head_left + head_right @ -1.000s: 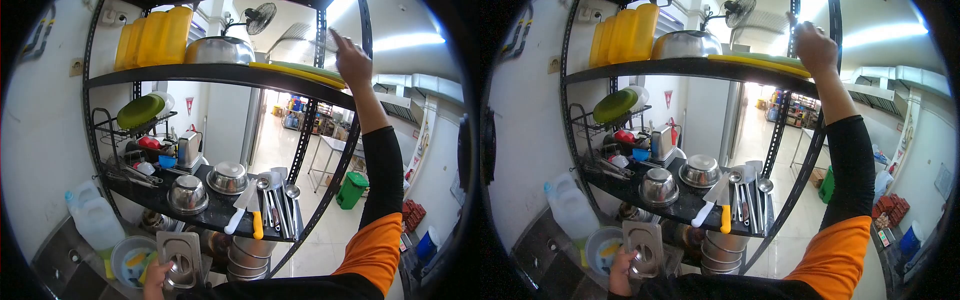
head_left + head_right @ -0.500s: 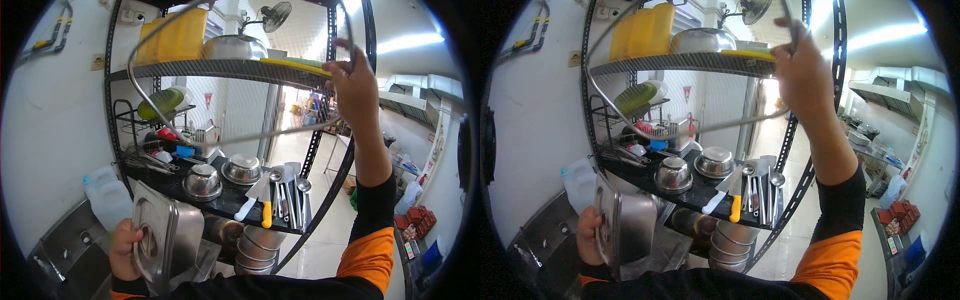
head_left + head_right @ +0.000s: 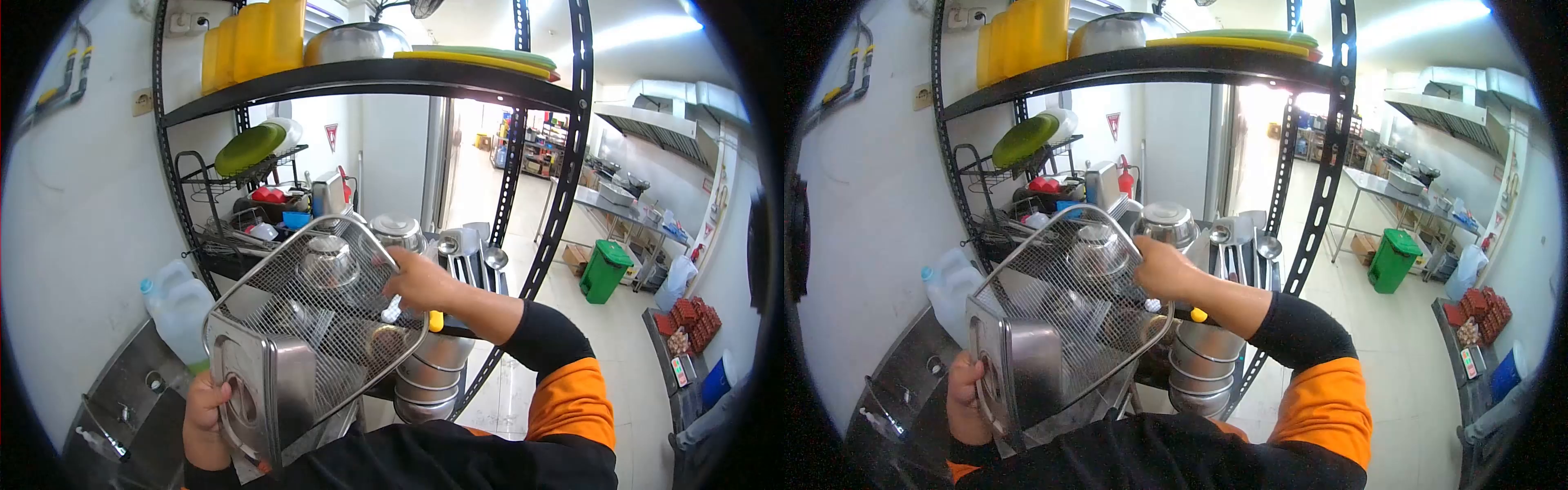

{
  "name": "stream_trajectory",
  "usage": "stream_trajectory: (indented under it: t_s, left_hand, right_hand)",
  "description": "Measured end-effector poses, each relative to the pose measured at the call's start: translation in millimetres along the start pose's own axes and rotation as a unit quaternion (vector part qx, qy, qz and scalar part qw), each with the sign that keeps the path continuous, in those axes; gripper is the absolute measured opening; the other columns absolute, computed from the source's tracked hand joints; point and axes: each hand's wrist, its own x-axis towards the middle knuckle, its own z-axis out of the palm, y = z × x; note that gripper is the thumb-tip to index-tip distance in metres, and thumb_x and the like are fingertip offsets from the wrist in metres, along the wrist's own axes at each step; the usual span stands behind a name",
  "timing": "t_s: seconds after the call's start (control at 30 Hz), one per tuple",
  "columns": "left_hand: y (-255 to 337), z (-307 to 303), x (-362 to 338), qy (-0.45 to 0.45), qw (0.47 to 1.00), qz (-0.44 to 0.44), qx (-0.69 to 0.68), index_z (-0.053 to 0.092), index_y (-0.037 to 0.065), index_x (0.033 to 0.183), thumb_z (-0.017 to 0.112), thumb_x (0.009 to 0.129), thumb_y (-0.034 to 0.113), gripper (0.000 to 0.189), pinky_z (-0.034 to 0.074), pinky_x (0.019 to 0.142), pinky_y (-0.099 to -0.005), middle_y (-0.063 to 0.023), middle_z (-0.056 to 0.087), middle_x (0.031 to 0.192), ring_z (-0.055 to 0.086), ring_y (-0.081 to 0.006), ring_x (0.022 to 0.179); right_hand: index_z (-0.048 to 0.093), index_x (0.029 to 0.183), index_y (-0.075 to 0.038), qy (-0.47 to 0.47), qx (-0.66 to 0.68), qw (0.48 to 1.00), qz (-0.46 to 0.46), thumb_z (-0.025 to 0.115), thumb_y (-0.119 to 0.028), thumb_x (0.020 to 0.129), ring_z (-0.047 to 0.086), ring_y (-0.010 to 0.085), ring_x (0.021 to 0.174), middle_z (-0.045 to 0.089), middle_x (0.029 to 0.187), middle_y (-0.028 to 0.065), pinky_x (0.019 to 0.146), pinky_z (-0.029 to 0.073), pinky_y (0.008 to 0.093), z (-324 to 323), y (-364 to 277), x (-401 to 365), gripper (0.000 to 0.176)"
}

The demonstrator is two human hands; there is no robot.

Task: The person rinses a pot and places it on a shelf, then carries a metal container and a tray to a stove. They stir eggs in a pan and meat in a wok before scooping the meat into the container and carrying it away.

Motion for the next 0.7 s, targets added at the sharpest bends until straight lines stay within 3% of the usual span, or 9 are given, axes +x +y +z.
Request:
stream_trajectory:
  t_s: [0.07, 0.17, 0.2, 0.27, 0.3, 0.33, 0.4, 0.5, 0.7]
  left_hand:
    - [-4, -7, -2, 0.057, 0.995, 0.021, 0.082, 0.048, -0.007, 0.107, 0.055, 0.073, 0.006, 0.037, 0.047, 0.069, -0.0317, -0.0146, 0.058, 0.095, 0.058, -0.0222, 0.076]
    - [-10, -13, 4, 0.161, 0.957, 0.021, 0.242, 0.05, -0.003, 0.105, 0.055, 0.076, 0.009, 0.032, 0.046, 0.064, -0.0278, -0.009, 0.058, 0.089, 0.057, -0.0167, 0.07]
    - [-12, -15, 6, 0.205, 0.932, 0.012, 0.298, 0.052, -0.002, 0.104, 0.055, 0.077, 0.011, 0.03, 0.045, 0.062, -0.0266, -0.0071, 0.058, 0.086, 0.056, -0.015, 0.067]
    - [-10, -15, 19, 0.239, 0.901, -0.073, 0.354, 0.055, -0.002, 0.096, 0.056, 0.078, 0.016, 0.025, 0.043, 0.054, -0.0248, -0.0038, 0.057, 0.077, 0.052, -0.0116, 0.061]
    - [-13, -19, 24, 0.248, 0.896, -0.082, 0.36, 0.056, -0.001, 0.092, 0.057, 0.078, 0.017, 0.023, 0.042, 0.051, -0.0241, -0.0026, 0.057, 0.074, 0.052, -0.0106, 0.059]
    - [-18, -22, 29, 0.255, 0.891, -0.09, 0.366, 0.057, -0.001, 0.088, 0.057, 0.078, 0.019, 0.022, 0.042, 0.049, -0.0234, -0.0014, 0.056, 0.071, 0.051, -0.0095, 0.057]
    - [-25, -20, 36, 0.252, 0.912, -0.145, 0.289, 0.058, -0.001, 0.084, 0.057, 0.078, 0.022, 0.024, 0.041, 0.048, -0.0224, -0.0008, 0.055, 0.066, 0.051, -0.0096, 0.055]
    - [-39, -42, 37, 0.209, 0.85, -0.212, 0.434, 0.06, -0.001, 0.085, 0.059, 0.076, 0.026, 0.029, 0.044, 0.052, -0.025, -0.0078, 0.056, 0.077, 0.054, -0.0137, 0.062]
    - [-73, -83, 21, 0.193, 0.76, -0.028, 0.62, 0.063, 0.002, 0.087, 0.062, 0.07, 0.024, 0.028, 0.045, 0.063, -0.0305, -0.017, 0.043, 0.107, 0.054, -0.0192, 0.077]
  right_hand:
    - [0.043, 0.112, -0.005, -0.05, 0.089, 0.994, 0.031, 0.055, -0.004, 0.07, 0.057, 0.017, 0.054, 0.057, 0.079, 0.0117, 0.044, 0.046, 0.0271, 13, 17, 0, 0.043]
    - [0.04, 0.113, -0.003, -0.047, 0.083, 0.995, -0.038, 0.054, -0.003, 0.071, 0.057, 0.0167, 0.055, 0.056, 0.077, 0.012, 0.041, 0.046, 0.0272, 55, 66, 6, 0.044]
    - [0.039, 0.112, -0.002, -0.087, 0.142, 0.986, 0.031, 0.053, -0.002, 0.072, 0.057, 0.0167, 0.054, 0.055, 0.078, 0.0119, 0.041, 0.046, 0.0268, 58, 55, -6, 0.043]
    - [0.039, 0.112, -0.002, -0.075, 0.177, 0.981, 0.027, 0.053, -0.001, 0.072, 0.056, 0.0167, 0.053, 0.055, 0.078, 0.0115, 0.041, 0.046, 0.0267, 83, 84, 3, 0.042]
    - [0.039, 0.111, -0.002, -0.075, 0.196, 0.977, 0.027, 0.052, 0.0, 0.072, 0.055, 0.0167, 0.052, 0.054, 0.078, 0.0112, 0.041, 0.046, 0.0267, 99, 95, 4, 0.041]
    - [0.039, 0.109, -0.002, -0.092, 0.261, 0.957, 0.088, 0.052, 0.002, 0.071, 0.054, 0.0169, 0.05, 0.053, 0.079, 0.0109, 0.04, 0.046, 0.0273, 105, 86, -3, 0.041]
    - [0.035, 0.112, -0.002, -0.112, 0.296, 0.941, 0.118, 0.051, 0.004, 0.07, 0.054, 0.0195, 0.049, 0.053, 0.076, 0.013, 0.04, 0.047, 0.0296, 130, 102, -6, 0.046]
    - [0.032, 0.114, 0.0, -0.141, 0.35, 0.912, 0.159, 0.049, 0.004, 0.069, 0.056, 0.0227, 0.05, 0.054, 0.074, 0.016, 0.041, 0.048, 0.0312, 148, 107, -19, 0.048]
    - [0.027, 0.118, 0.002, -0.155, 0.404, 0.882, 0.189, 0.043, 0.006, 0.068, 0.056, 0.0249, 0.05, 0.056, 0.077, 0.0202, 0.042, 0.048, 0.0322, 163, 127, -32, 0.052]
